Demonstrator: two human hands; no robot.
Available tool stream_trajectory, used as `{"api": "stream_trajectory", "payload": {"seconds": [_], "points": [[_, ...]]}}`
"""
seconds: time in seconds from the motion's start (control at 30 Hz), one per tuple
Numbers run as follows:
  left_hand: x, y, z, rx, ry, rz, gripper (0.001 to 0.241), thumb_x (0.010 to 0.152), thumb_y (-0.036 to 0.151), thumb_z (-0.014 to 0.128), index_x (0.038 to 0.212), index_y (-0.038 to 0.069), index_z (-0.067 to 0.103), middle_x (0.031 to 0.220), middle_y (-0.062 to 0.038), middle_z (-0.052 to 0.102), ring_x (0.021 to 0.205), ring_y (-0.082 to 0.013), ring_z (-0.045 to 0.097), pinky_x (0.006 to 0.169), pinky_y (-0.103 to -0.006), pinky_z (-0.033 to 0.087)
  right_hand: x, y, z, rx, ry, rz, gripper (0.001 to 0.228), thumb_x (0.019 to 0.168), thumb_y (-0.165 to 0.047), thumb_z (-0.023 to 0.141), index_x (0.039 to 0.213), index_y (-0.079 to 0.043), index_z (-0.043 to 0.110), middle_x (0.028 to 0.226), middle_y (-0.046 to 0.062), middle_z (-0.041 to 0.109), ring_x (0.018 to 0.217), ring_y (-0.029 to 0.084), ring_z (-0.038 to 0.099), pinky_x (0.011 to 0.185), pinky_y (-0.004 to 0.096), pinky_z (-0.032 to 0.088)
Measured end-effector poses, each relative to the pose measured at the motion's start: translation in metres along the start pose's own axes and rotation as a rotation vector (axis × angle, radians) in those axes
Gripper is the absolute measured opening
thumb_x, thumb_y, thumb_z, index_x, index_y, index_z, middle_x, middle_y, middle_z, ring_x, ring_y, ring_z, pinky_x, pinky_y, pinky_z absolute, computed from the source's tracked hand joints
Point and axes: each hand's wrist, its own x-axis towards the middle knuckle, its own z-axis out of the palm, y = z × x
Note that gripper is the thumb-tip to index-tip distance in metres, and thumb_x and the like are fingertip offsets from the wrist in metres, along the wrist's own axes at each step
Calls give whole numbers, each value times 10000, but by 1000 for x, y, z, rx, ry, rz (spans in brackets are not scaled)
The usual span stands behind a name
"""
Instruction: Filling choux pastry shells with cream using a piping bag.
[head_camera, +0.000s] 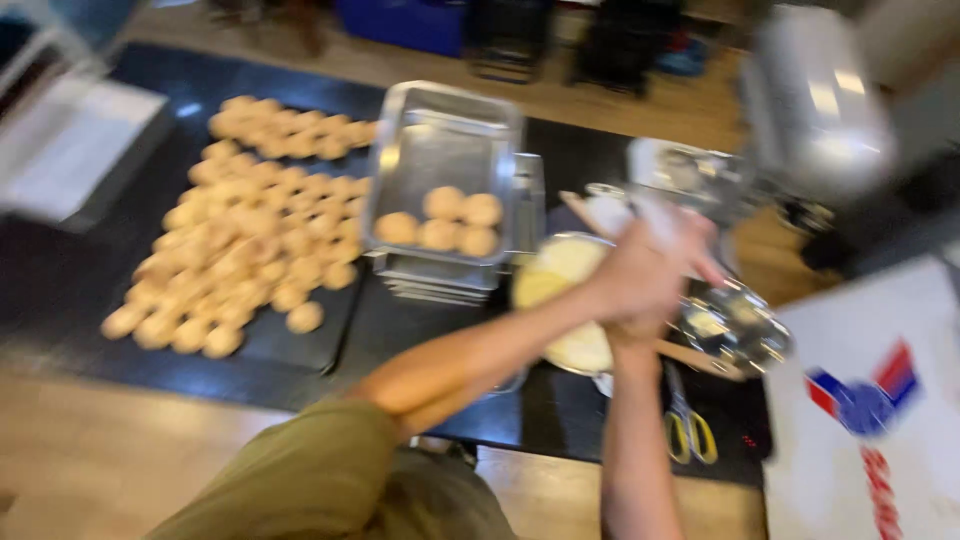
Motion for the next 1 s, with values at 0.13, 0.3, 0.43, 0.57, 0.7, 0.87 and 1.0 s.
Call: {"api": "stream_trajectory", "payload": {"seconds": [0.13, 0.3, 0.43, 0.57, 0.7, 0.87, 1.0], "points": [[-27, 1, 5, 356, -143, 10, 496, 1056, 362, 489, 741, 53, 717, 742, -77, 769, 757, -211, 743, 780, -371, 583, -18, 9, 33, 214, 74, 85, 424, 1085, -313, 512, 1331, 32, 504, 1253, 150, 546, 1187, 251, 525, 1035, 382, 419], [-37, -55, -1, 983, -312, 311, 492, 1068, 436, 472, 808, 128, 754, 935, -131, 786, 1181, -299, 694, 1387, -459, 338, -45, 18, 30, 354, 247, 228, 445, 1102, -399, 508, 1269, 14, 513, 1123, 120, 535, 1053, 236, 532, 923, 380, 443], [-77, -21, -28, 917, -170, 549, 435, 918, 501, 561, 1172, 162, 656, 1539, -66, 560, 1447, -257, 513, 1289, -489, 310, -52, 31, 9, 409, 400, 335, 478, 1117, -468, 505, 1220, -1, 520, 1019, 96, 527, 945, 223, 539, 834, 379, 462], [-157, 22, -113, 532, -146, 576, 281, 1013, 198, 729, 1277, 140, 655, 1255, -39, 686, 1192, -204, 687, 1075, -314, 570, -58, 50, -39, 408, 616, 435, 522, 1131, -537, 503, 1170, -16, 527, 915, 72, 518, 838, 210, 545, 745, 378, 481], [-206, -15, -231, 517, 190, 508, 128, 879, 84, 768, 960, 60, 671, 1005, -86, 709, 934, -276, 707, 826, -391, 585, -100, 89, -110, 226, 899, 435, 562, 1142, -589, 502, 1133, -28, 532, 838, 54, 512, 757, 201, 549, 679, 377, 496], [-282, -83, -385, 1413, 652, 10, 218, 1141, 171, 593, 1196, -36, 632, 1173, -227, 612, 1169, -422, 537, 1027, -519, 418, -130, 69, -100, 425, 1131, 505, 632, 1036, -627, 366, 726, -87, 472, 748, 121, 593, 734, 318, 672, 739, 487, 604], [-298, -109, -413, 1526, 557, -56, 197, 1140, 152, 607, 1241, -13, 647, 1232, -207, 624, 1195, -401, 534, 1065, -484, 433, -148, 52, -88, 352, 1231, 462, 624, 1069, -609, 375, 708, -103, 431, 800, 127, 617, 829, 334, 684, 845, 494, 599]]}}
